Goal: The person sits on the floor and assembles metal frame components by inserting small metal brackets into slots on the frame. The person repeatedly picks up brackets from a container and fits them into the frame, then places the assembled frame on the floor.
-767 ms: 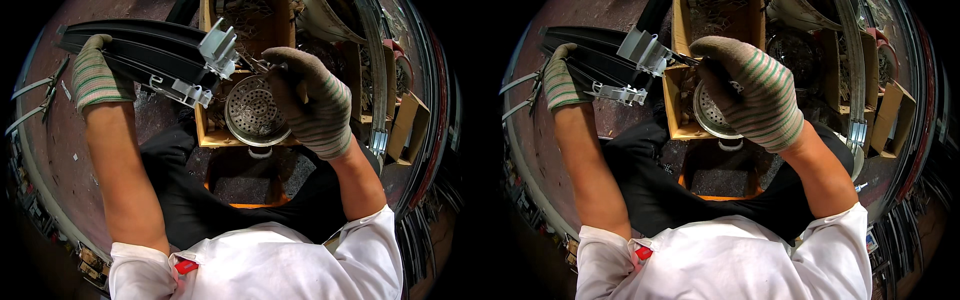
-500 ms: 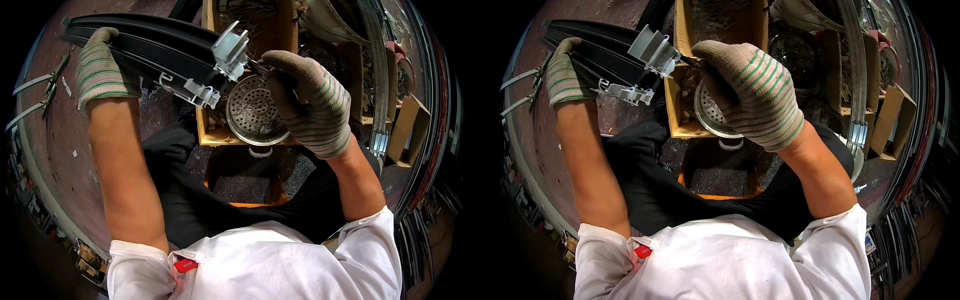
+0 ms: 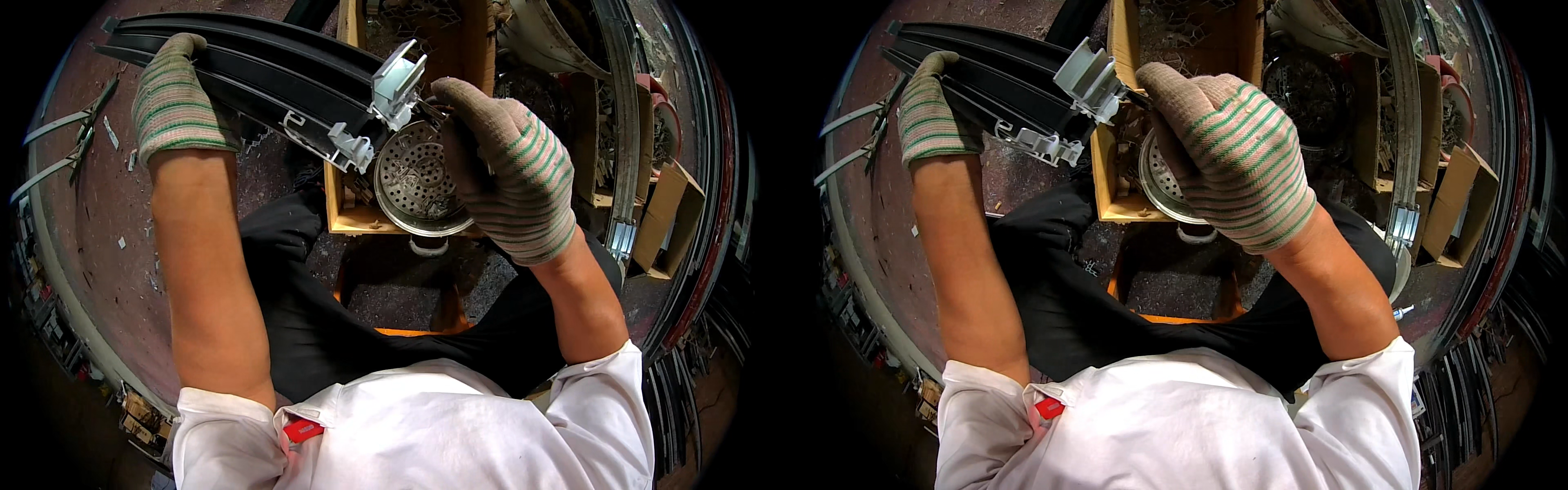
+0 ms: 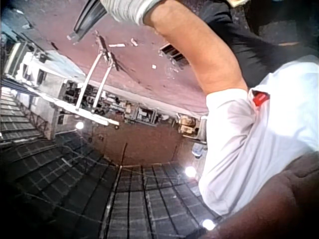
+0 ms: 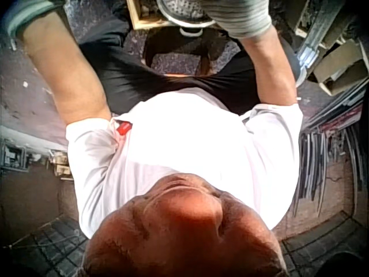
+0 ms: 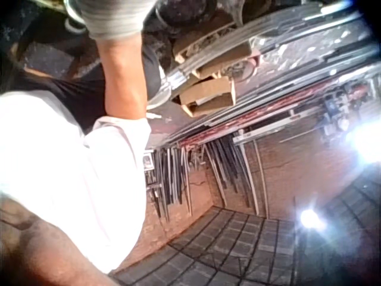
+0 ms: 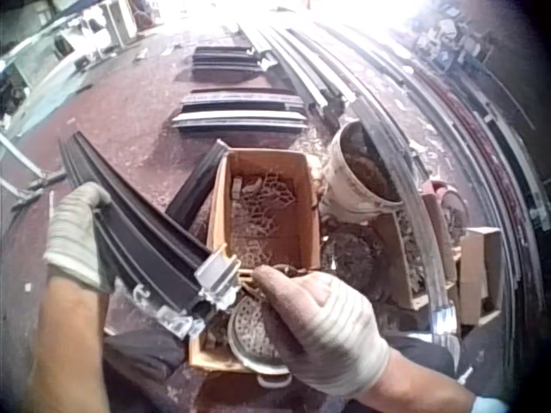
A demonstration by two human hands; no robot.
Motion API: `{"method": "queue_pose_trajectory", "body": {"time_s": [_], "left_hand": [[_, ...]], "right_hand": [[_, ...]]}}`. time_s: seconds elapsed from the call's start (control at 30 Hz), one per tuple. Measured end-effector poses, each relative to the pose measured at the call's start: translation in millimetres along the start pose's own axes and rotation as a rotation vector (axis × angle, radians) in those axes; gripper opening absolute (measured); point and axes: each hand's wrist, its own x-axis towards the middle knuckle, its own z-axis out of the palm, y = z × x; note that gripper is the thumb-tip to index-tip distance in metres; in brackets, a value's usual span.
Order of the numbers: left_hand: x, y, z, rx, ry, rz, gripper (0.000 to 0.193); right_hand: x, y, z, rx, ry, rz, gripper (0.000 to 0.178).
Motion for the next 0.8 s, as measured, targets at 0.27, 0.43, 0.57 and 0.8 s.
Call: {"method": "queue_pose_trajectory", "body": {"time_s": [0.27,0.43,0.57,0.8], "left_hand": [[13,-7,0,0.030,-0.001,0.005,0.016],[12,-7,1,0.024,0.007,0.015,0.018],[4,2,-2,0.003,0.001,0.003,0.021],[-1,8,-2,0.002,-0.080,-0.032,0.027]], "right_hand": [[1,-1,10,-0.049,0.035,-0.071,0.043],[0,-3,3,0.002,0.002,0.017,0.041],[1,-3,-2,0.173,-0.024,0.163,0.028],[2,7,-8,0.339,-0.063,0.153,0.021]]}}
